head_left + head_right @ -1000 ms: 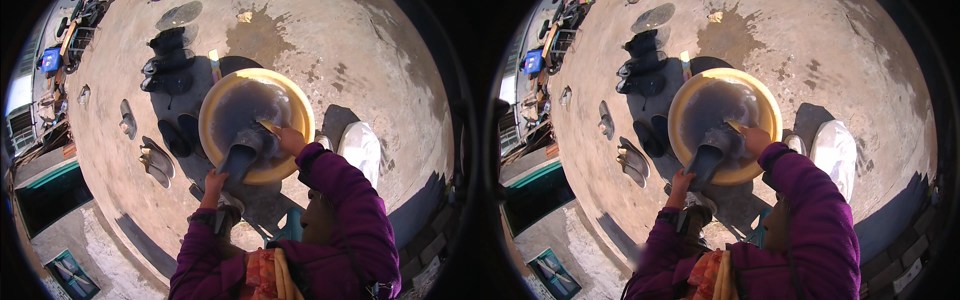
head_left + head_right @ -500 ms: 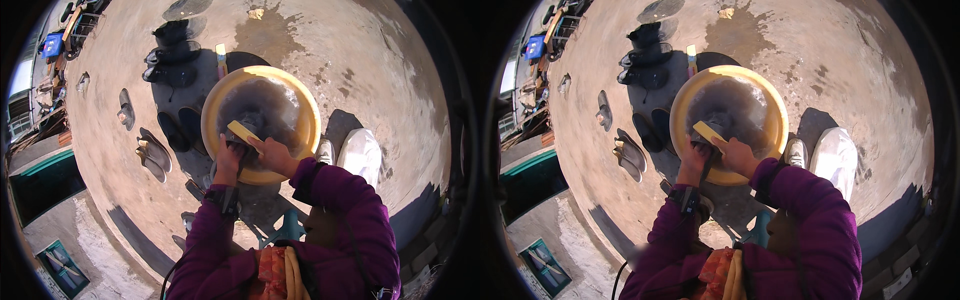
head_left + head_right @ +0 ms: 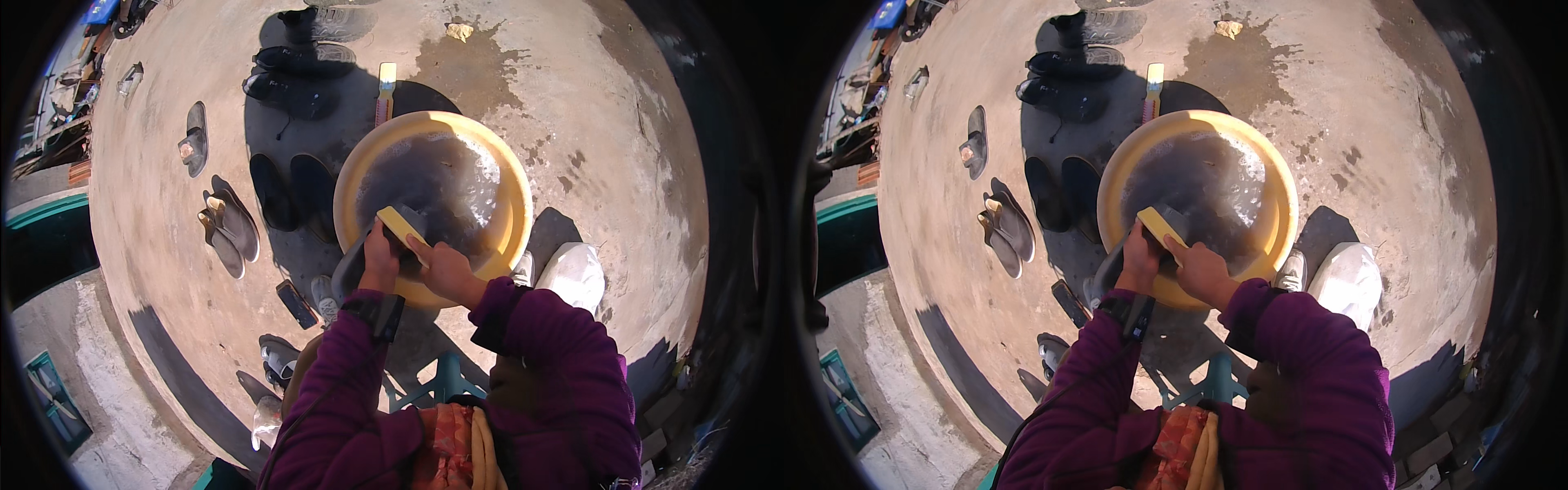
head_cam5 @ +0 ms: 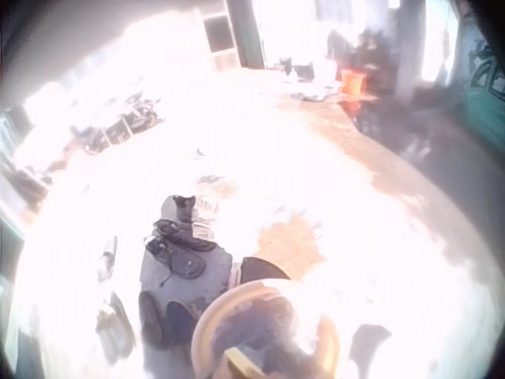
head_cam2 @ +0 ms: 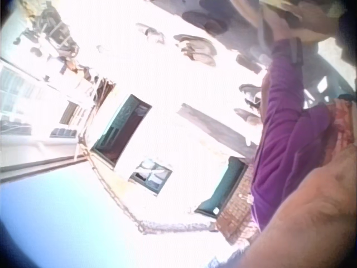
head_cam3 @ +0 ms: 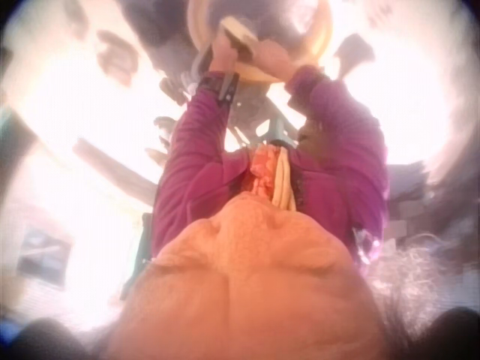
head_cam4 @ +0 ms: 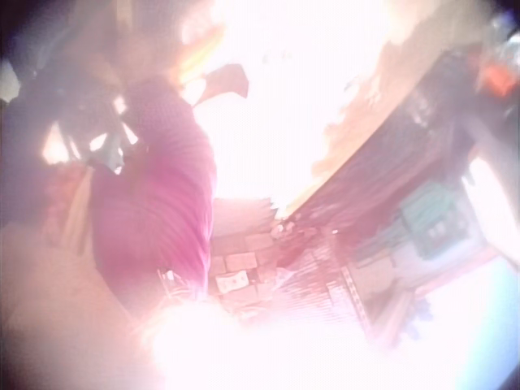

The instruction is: The person scrubs a pair of black slippers with a brush over a yellow basin of soapy water, then scrubs a pair of grey slippers in the same way. The person repeatedly dips the slippers into the basin and scrubs the soles and uppers.

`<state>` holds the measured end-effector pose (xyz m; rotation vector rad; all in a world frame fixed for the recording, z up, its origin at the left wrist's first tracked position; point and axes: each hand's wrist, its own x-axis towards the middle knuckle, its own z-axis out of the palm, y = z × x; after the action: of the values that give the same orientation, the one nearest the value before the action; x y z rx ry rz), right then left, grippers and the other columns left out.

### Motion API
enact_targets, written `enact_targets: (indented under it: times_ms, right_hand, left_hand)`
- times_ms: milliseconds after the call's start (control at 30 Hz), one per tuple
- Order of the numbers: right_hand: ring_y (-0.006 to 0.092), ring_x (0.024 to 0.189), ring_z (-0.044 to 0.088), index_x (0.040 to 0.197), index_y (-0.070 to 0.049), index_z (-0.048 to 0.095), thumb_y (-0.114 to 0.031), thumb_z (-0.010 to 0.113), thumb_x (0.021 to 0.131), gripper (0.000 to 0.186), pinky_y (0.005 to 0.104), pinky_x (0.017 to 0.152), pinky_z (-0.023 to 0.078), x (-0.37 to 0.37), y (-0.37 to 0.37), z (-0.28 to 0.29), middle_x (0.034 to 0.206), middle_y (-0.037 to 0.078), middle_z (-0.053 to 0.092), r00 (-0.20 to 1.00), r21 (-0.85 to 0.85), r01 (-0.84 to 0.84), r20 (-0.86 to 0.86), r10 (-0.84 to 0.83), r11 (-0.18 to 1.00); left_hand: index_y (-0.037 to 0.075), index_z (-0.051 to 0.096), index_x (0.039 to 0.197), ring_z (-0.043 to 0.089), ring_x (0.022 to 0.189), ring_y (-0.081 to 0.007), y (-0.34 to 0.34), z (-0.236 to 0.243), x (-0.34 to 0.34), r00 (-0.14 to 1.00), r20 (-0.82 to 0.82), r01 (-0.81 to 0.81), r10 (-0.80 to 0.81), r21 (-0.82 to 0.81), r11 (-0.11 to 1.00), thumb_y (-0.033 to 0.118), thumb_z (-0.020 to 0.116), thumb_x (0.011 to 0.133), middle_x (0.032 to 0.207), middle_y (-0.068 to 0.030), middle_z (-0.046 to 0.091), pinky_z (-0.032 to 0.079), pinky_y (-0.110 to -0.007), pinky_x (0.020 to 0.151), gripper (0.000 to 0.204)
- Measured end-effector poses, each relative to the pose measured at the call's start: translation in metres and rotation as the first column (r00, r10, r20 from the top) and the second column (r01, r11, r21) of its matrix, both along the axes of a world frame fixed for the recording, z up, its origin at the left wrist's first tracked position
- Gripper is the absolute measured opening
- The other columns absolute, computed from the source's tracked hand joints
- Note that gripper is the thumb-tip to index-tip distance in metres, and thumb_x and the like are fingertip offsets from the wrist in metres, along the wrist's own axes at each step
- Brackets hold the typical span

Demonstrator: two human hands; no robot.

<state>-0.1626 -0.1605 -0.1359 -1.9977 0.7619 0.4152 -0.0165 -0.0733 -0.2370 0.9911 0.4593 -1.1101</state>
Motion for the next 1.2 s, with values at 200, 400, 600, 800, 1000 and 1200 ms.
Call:
enact_targets:
  times_ms: [200,400,600,800,1000,1200]
  right_hand:
    - [0.0385,0.092,0.062,0.143,-0.028,0.041,-0.017,0.05,0.084,0.061,0.0453,0.083,0.05,-0.003,-0.022,-0.022,0.103,0.022,0.058,0.993,-0.156,0.096,-0.051,-0.105,0.983]
    - [0.0399,0.094,0.062,0.141,-0.021,0.044,-0.015,0.05,0.082,0.06,0.0473,0.086,0.048,0.012,-0.033,-0.071,0.1,0.026,0.063,0.964,-0.082,0.265,0.026,-0.263,0.961]
    - [0.0412,0.092,0.061,0.142,-0.022,0.042,-0.015,0.054,0.078,0.065,0.0483,0.083,0.048,0.036,-0.012,-0.031,0.099,0.024,0.063,0.963,0.081,0.224,0.138,-0.233,0.971]
    - [0.0391,0.084,0.061,0.145,-0.031,0.037,-0.015,0.054,0.081,0.068,0.0475,0.074,0.049,-0.01,-0.004,0.008,0.09,0.021,0.056,0.993,-0.095,0.051,0.111,-0.04,0.994]
    - [0.0374,0.08,0.062,0.143,-0.032,0.039,-0.015,0.055,0.082,0.066,0.0462,0.073,0.051,0.021,-0.025,-0.023,0.089,0.019,0.056,0.986,-0.212,0.15,0.103,-0.13,0.966]
    - [0.0376,0.083,0.063,0.143,-0.034,0.04,-0.014,0.057,0.08,0.068,0.0464,0.072,0.051,0.008,0.003,-0.003,0.09,0.019,0.056,0.987,-0.118,0.144,0.089,-0.134,0.982]
  left_hand:
    - [0.0,0.058,0.112,0.065,0.095,-0.0248,-0.003,0.006,-0.009,0.998,-0.036,0.057,-0.054,0.063,0.996,0.028,0.048,0.099,0.103,-0.0123,0.065,0.052,-0.039,0.085,0.032]
    - [-0.002,0.059,0.11,0.066,0.091,-0.0245,-0.005,0.027,-0.008,1.0,-0.02,0.008,-0.006,0.094,0.996,0.027,0.055,0.096,0.101,-0.0129,0.065,0.052,-0.037,0.084,0.032]
    - [0.002,0.057,0.114,0.061,0.099,-0.0244,-0.008,0.032,-0.015,0.962,0.049,0.233,-0.267,0.358,0.904,0.029,0.049,0.099,0.104,-0.0089,0.062,0.048,-0.041,0.087,0.032]
    - [0.001,0.057,0.115,0.06,0.1,-0.025,-0.008,0.029,0.004,0.993,-0.042,-0.109,0.108,-0.036,0.993,0.025,0.047,0.1,0.108,-0.0101,0.061,0.049,-0.041,0.087,0.03]
    - [0.005,0.05,0.127,0.054,0.116,-0.0279,-0.012,0.035,-0.003,0.987,-0.091,-0.129,0.133,0.045,0.991,0.028,0.046,0.101,0.12,-0.0107,0.058,0.042,-0.044,0.1,0.036]
    - [0.006,0.05,0.126,0.056,0.111,-0.0266,-0.011,0.034,0.002,0.992,-0.069,-0.109,0.108,-0.009,0.994,0.031,0.048,0.1,0.117,-0.0094,0.059,0.045,-0.044,0.096,0.036]
